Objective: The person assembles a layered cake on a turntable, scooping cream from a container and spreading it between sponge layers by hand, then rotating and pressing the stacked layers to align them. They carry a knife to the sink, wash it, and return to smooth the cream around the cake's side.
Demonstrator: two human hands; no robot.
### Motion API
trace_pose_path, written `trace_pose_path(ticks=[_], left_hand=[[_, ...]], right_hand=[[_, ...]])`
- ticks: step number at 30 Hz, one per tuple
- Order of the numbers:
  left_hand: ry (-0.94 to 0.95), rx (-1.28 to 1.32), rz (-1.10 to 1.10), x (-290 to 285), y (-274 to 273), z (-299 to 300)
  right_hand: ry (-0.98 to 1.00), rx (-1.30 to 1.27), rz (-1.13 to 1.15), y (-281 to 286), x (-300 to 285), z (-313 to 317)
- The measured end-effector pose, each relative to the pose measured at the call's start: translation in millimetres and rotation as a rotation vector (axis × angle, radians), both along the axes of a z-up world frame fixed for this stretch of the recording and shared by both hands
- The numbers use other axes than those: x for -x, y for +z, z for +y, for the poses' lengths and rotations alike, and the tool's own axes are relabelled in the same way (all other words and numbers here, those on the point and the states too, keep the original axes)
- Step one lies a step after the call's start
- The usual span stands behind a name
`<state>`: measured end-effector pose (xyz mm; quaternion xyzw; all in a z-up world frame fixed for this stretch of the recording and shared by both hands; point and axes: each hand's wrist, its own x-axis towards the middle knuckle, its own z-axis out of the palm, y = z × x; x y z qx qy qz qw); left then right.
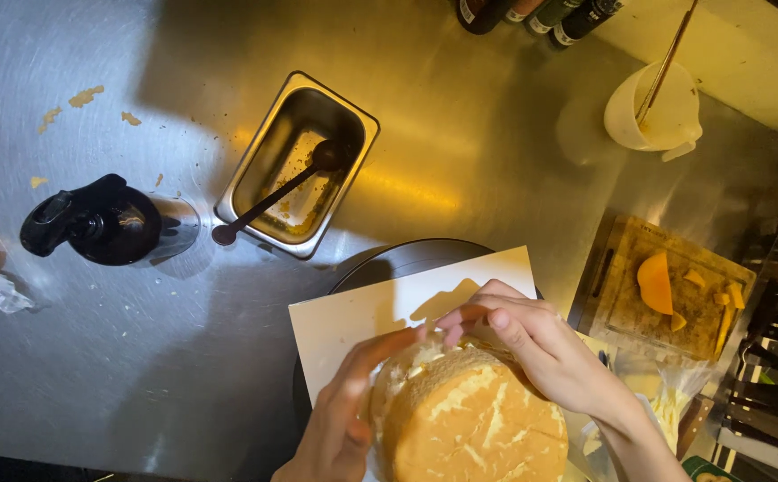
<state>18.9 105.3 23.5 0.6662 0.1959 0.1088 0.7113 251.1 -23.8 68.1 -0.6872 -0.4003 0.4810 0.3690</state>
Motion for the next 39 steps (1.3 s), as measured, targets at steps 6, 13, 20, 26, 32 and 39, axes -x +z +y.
trace_pose_path(ticks=[6, 13, 20, 26, 32, 39], left_hand=[[-0.095, -0.067, -0.017, 1, -7, -11], [0.043, 0.06, 0.014, 26, 0, -27], [0.177, 0.147, -0.001, 53, -36, -71], [0.342, -0.07, -0.194, 40, -36, -80], [0.387, -0.129, -0.206, 36, -27, -78], [0.383, -0.158, -0.217, 35, -28, -73]], right_hand=[[-0.016, 0.024, 0.036, 8, 0, 2], [-0.393, -0.157, -0.068, 12, 9, -76], [-1.102, -0.026, -0.582, -10, 37, -244], [-0.881, 0.589, -0.601, -63, 61, -286], [-0.725, 0.579, -0.681, -110, 64, -292], [-0.747, 0.522, -0.623, -88, 60, -271]])
